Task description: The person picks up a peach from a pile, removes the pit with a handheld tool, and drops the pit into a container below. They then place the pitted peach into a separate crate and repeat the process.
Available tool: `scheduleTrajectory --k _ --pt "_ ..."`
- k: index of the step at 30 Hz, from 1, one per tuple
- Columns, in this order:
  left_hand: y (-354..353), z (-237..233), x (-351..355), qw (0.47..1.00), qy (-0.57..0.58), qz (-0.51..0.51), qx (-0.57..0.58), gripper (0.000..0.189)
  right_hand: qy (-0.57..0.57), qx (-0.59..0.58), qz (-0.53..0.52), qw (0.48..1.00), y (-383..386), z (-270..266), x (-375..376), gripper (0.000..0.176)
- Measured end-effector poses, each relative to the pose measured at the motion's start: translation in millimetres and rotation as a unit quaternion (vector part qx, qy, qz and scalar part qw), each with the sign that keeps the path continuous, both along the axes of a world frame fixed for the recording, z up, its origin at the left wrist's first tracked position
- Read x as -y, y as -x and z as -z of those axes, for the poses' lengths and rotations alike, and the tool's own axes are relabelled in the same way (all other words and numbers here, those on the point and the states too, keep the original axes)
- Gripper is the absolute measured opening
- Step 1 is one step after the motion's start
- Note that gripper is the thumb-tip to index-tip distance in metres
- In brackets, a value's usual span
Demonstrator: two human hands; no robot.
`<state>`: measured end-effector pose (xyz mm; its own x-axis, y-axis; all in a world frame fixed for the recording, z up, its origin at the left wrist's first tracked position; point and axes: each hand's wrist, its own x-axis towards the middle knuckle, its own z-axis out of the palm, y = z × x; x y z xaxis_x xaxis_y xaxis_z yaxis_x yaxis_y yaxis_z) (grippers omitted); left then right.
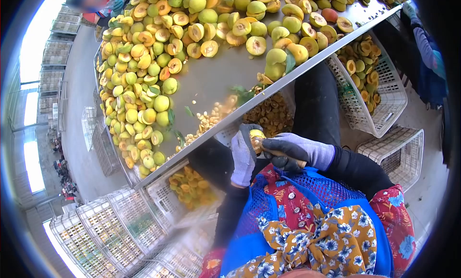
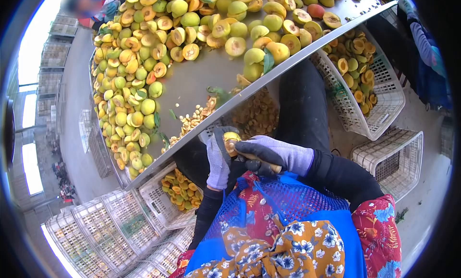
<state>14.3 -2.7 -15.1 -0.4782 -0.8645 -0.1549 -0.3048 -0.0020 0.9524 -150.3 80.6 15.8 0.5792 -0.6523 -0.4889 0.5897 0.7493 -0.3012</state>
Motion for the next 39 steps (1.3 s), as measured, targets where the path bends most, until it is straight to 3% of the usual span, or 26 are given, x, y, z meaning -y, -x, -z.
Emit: scheduleTrajectory --k 1,3,6,9,10,12,14,16,18,20,21,22,23,24,25,26,27,28,31,34,35,36,38,39 --pt "0.4 -2.4 0.0 1.0 -0.01 0.002 -0.008 0.043 -0.047 0.141 0.015 0.989 -1.1 6.1 1.2 0.038" --pt "4.7 -11.4 1.5 0.999 -0.027 0.007 -0.026 0.047 -0.031 0.094 0.013 0.995 -3.9 -4.9 -1.3 0.039" --pt "5.7 -9.6 6.7 0.998 -0.053 0.013 -0.019 0.053 0.061 -0.105 -0.002 0.993 -6.2 -4.9 3.5 0.038" --pt "6.9 -0.7 6.2 0.984 -0.165 -0.013 -0.07 0.058 0.106 -0.277 -0.052 0.954 -2.4 -13.4 6.6 0.041" --pt "7.2 -2.7 4.2 0.987 -0.145 -0.009 -0.066 0.059 0.117 -0.328 -0.073 0.935 -1.5 -16.9 6.4 0.043" --pt "8.4 -11.6 1.8 0.993 -0.101 -0.002 -0.058 0.06 0.22 -0.42 -0.062 0.879 -4.0 -8.6 3.8 0.043" --pt "3.6 -6.4 2.6 0.981 -0.168 -0.017 -0.091 0.06 0.299 -0.515 -0.086 0.799 -7.6 5.2 -0.1 0.043" --pt "-2.8 -4.2 6.5 0.978 -0.203 0.01 -0.038 0.063 0.346 -0.611 -0.145 0.698 -13.6 15.0 -7.2 0.041" --pt "-26.7 33.3 4.0 0.994 -0.1 0.037 -0.02 0.057 0.337 -0.626 -0.116 0.694 -18.0 13.3 -11.8 0.038" --pt "-53.6 28.1 12.4 0.973 0.134 0.139 0.124 0.033 0.335 -0.64 -0.088 0.686 -19.4 8.3 -9.0 0.036" --pt "-67.1 25.3 16.5 0.936 0.253 0.162 0.184 0.037 0.305 -0.562 -0.077 0.765 -15.5 9.2 -6.5 0.036" --pt "-82.1 15.5 16.7 0.955 0.182 0.129 0.196 0.038 0.27 -0.476 -0.065 0.834 -8.4 11.1 -4.0 0.035" --pt "-93.0 -7.7 18.0 0.923 0.193 0.128 0.307 0.035 0.23 -0.387 -0.052 0.892 -1.4 12.0 -1.3 0.035" --pt "-119.4 -10.3 20.7 0.833 0.33 0.151 0.418 0.033 0.144 -0.332 -0.075 0.929 2.5 9.1 -0.6 0.036" --pt "-128.8 -39.4 19.1 0.773 0.307 0.173 0.527 0.036 0.148 -0.334 -0.082 0.927 5.0 12.8 -2.5 0.036" --pt "-142.0 -52.6 23.1 0.76 0.113 0.074 0.636 0.047 0.152 -0.336 -0.087 0.925 7.1 19.5 -5.1 0.036" --pt "-148.6 -64.3 23.0 0.722 0.104 0.004 0.684 0.04 0.156 -0.339 -0.092 0.923 9.6 22.9 -6.4 0.037" --pt "-142.6 -78.8 22.4 0.685 0.106 -0.045 0.719 0.045 0.099 -0.333 -0.104 0.932 10.2 18.8 -3.8 0.037" --pt "-109.6 -81.0 42.7 0.76 0.298 -0.049 0.576 0.045 0.175 -0.339 -0.05 0.923 2.9 49.1 -11.1 0.045" --pt "13.3 -86.8 72.3 0.878 0.307 0.041 0.366 0.044 0.195 -0.357 -0.041 0.913 7.3 43.3 -10.3 0.048" --pt "52.7 -83.9 81.6 0.885 0.335 0.107 0.304 0.043 0.208 -0.37 -0.035 0.905 10.6 36.9 -10.8 0.048" --pt "89.7 -66.6 96.7 0.893 0.348 0.159 0.236 0.048 0.165 -0.357 -0.052 0.918 17.7 17.6 -10.7 0.037" --pt "149.1 -19.2 118.1 0.837 0.468 0.211 0.191 0.052 0.307 -0.431 0.005 0.848 23.8 27.6 -21.3 0.028" --pt "160.9 -15.6 121.3 0.864 0.399 0.227 0.205 0.052 0.348 -0.466 0.029 0.813 27.8 29.1 -27.3 0.023"
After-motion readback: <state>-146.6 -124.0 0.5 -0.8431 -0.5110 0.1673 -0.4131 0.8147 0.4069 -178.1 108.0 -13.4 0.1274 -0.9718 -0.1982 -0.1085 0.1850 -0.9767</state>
